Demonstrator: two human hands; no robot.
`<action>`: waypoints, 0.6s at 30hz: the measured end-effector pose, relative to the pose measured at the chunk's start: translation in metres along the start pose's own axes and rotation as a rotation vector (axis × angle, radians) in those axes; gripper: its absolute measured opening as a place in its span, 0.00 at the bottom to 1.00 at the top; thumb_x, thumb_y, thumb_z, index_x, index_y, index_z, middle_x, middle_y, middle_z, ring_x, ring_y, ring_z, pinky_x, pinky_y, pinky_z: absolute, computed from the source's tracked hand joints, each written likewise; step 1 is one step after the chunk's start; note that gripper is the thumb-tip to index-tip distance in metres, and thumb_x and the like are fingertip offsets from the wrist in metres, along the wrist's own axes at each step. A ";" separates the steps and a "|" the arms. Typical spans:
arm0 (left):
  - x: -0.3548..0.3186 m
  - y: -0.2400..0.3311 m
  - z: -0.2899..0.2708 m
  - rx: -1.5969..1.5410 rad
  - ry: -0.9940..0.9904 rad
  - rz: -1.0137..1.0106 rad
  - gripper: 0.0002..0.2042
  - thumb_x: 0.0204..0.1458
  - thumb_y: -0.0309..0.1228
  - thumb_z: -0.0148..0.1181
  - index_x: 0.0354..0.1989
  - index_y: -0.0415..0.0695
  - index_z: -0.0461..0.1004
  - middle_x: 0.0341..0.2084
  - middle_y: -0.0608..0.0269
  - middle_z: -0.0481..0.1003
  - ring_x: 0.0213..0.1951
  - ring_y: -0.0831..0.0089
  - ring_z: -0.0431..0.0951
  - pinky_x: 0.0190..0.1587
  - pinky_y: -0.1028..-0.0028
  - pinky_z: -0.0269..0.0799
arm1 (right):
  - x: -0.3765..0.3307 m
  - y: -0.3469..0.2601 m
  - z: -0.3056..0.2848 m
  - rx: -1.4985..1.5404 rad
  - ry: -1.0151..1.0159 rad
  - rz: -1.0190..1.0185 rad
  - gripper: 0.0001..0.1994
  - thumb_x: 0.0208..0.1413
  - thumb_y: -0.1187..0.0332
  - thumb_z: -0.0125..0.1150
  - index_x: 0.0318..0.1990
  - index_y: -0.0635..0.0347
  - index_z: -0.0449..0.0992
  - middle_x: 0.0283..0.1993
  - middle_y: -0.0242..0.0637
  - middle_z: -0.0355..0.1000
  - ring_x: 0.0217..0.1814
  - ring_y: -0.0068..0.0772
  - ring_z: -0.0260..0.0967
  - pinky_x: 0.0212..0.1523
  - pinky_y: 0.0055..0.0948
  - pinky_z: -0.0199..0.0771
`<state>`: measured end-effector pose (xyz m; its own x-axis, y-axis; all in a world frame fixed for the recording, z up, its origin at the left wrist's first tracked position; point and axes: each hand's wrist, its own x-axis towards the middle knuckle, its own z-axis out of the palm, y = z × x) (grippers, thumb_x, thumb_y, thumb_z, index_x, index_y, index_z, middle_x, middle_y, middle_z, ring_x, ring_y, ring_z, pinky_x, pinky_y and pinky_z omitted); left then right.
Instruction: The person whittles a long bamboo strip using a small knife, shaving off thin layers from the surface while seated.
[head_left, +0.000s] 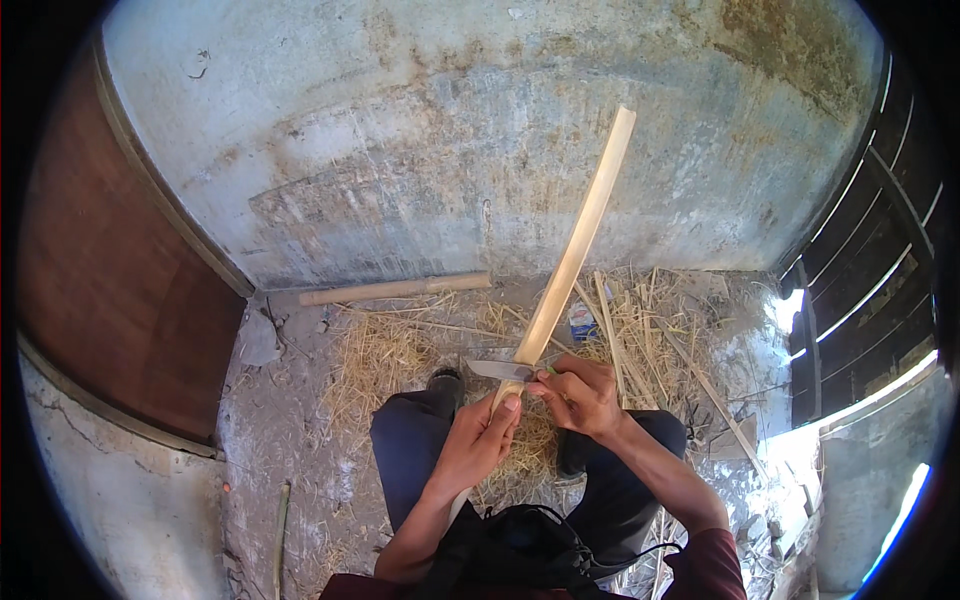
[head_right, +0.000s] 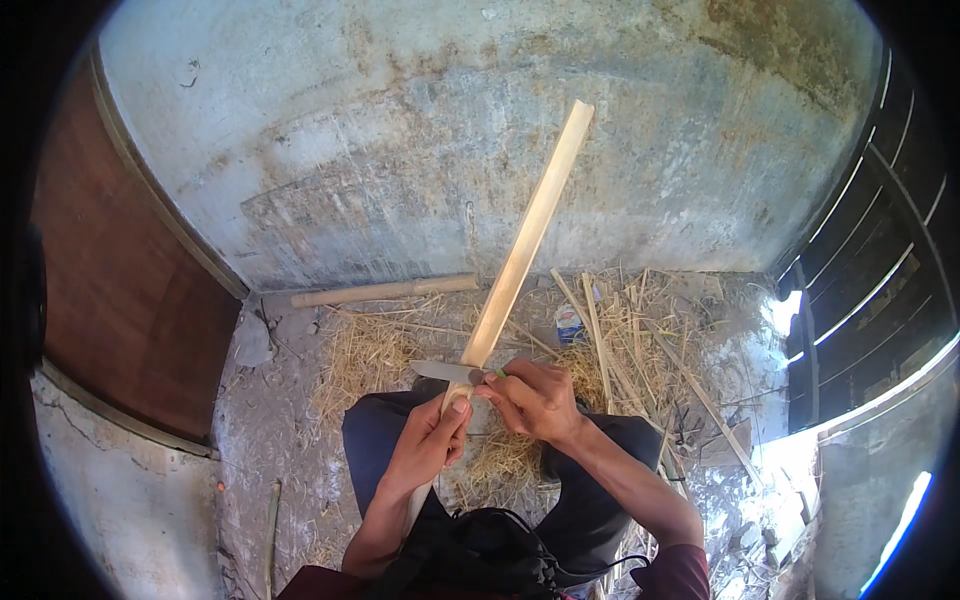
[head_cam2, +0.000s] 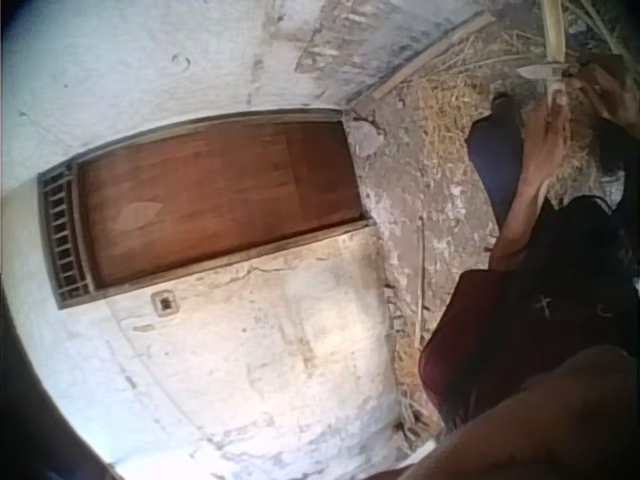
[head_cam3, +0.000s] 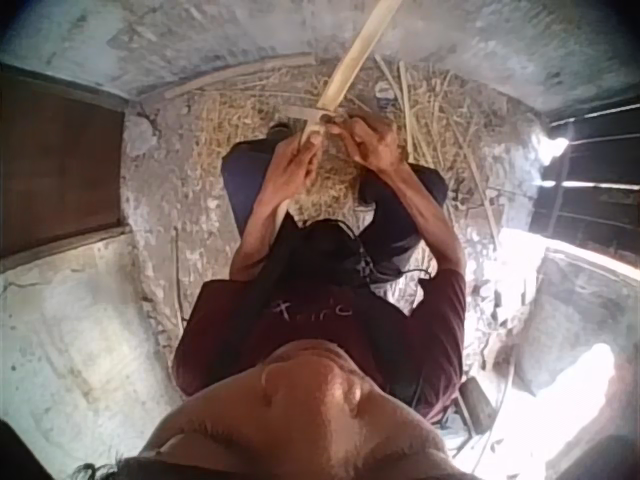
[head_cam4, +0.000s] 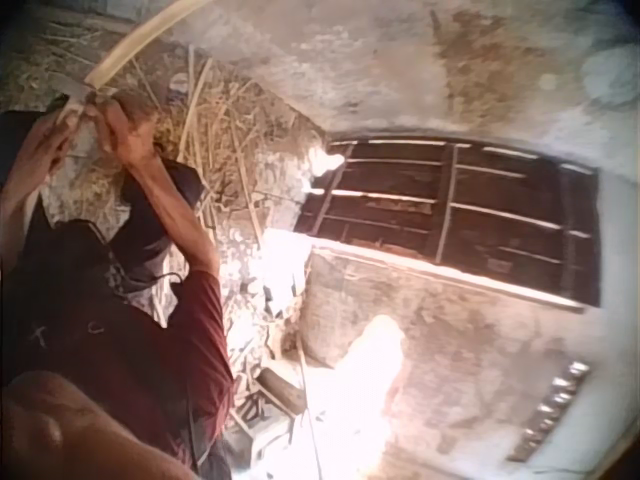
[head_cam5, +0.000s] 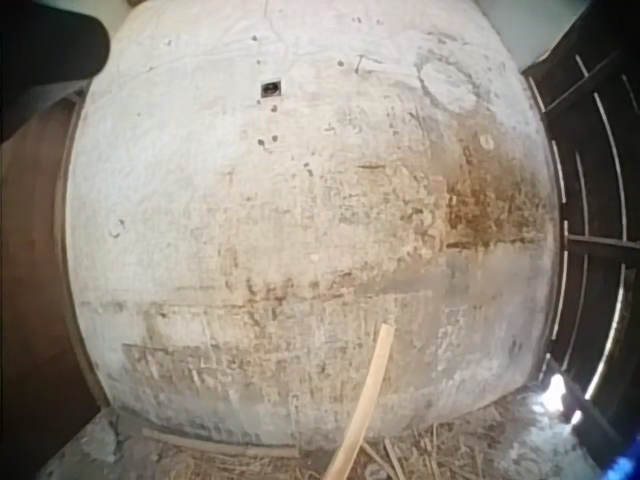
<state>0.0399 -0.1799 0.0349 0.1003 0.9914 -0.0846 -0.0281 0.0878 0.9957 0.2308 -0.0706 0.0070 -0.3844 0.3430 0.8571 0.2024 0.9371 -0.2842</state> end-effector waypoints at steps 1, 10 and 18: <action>0.001 0.001 0.000 -0.001 0.007 0.002 0.19 0.78 0.45 0.47 0.39 0.42 0.69 0.21 0.74 0.62 0.19 0.87 0.59 0.21 0.78 0.58 | -0.001 0.001 0.001 0.002 0.009 0.009 0.13 0.54 0.69 0.80 0.43 0.58 0.82 0.27 0.35 0.73 0.21 0.34 0.72 0.19 0.33 0.69; 0.001 0.000 -0.004 -0.044 -0.023 -0.029 0.20 0.78 0.46 0.47 0.39 0.42 0.69 0.21 0.74 0.62 0.19 0.86 0.59 0.21 0.79 0.58 | 0.003 -0.001 -0.005 -0.048 -0.008 0.026 0.15 0.52 0.70 0.81 0.43 0.57 0.80 0.29 0.37 0.77 0.22 0.37 0.76 0.20 0.34 0.72; 0.001 0.001 -0.007 0.009 -0.018 -0.002 0.20 0.78 0.46 0.48 0.37 0.42 0.69 0.20 0.74 0.62 0.19 0.86 0.59 0.20 0.78 0.58 | 0.005 -0.003 -0.004 -0.081 0.005 0.008 0.14 0.51 0.70 0.82 0.41 0.57 0.81 0.29 0.37 0.77 0.22 0.36 0.76 0.20 0.34 0.72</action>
<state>0.0334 -0.1780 0.0357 0.1180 0.9893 -0.0857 -0.0194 0.0886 0.9959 0.2318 -0.0714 0.0138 -0.3784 0.3500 0.8569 0.2774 0.9261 -0.2558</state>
